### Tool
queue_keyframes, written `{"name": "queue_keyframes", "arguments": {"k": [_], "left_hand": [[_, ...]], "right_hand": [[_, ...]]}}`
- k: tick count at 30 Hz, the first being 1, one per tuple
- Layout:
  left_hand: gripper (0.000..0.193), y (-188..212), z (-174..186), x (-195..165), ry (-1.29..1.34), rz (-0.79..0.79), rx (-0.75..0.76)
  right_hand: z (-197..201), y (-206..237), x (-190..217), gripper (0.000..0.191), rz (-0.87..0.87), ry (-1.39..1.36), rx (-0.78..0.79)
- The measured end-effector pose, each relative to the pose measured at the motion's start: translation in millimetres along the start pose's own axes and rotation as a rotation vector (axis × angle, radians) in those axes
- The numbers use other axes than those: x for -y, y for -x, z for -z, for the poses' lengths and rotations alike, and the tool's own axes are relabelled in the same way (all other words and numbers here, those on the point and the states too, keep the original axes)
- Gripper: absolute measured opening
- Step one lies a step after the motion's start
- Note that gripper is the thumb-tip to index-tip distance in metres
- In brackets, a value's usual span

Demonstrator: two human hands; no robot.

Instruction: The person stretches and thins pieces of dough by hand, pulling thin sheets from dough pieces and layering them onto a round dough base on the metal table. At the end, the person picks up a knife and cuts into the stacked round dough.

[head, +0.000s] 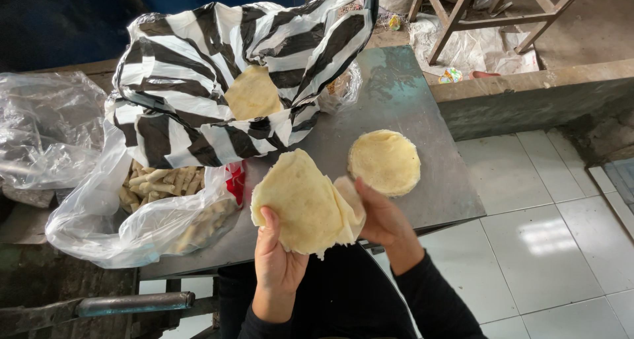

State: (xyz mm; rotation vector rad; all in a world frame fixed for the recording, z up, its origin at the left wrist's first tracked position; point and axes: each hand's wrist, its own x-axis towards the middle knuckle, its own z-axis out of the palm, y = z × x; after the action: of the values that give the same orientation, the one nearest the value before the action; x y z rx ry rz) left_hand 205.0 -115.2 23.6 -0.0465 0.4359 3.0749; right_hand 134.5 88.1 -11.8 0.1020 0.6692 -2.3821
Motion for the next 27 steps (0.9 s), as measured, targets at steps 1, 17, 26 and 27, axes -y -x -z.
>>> {"name": "queue_keyframes", "arguments": {"k": [1, 17, 26, 27], "left_hand": [[0.056, 1.5, -0.7, -1.0, 0.009, 0.002, 0.022], [0.052, 22.9, 0.0, -23.0, -0.054, 0.041, 0.012], [0.055, 12.1, 9.2, -30.4, -0.070, -0.140, -0.149], [0.055, 12.5, 10.3, -30.3, -0.072, -0.130, -0.154]], "right_hand": [[0.5, -0.7, -10.6, 0.054, -0.073, -0.036, -0.008], [23.9, 20.5, -36.2, 0.057, -0.033, -0.198, -0.126], [27.8, 50.9, 71.8, 0.031, 0.451, 0.462, -0.399], [25.4, 48.1, 90.6, 0.032, 0.529, 0.600, -0.419]]}}
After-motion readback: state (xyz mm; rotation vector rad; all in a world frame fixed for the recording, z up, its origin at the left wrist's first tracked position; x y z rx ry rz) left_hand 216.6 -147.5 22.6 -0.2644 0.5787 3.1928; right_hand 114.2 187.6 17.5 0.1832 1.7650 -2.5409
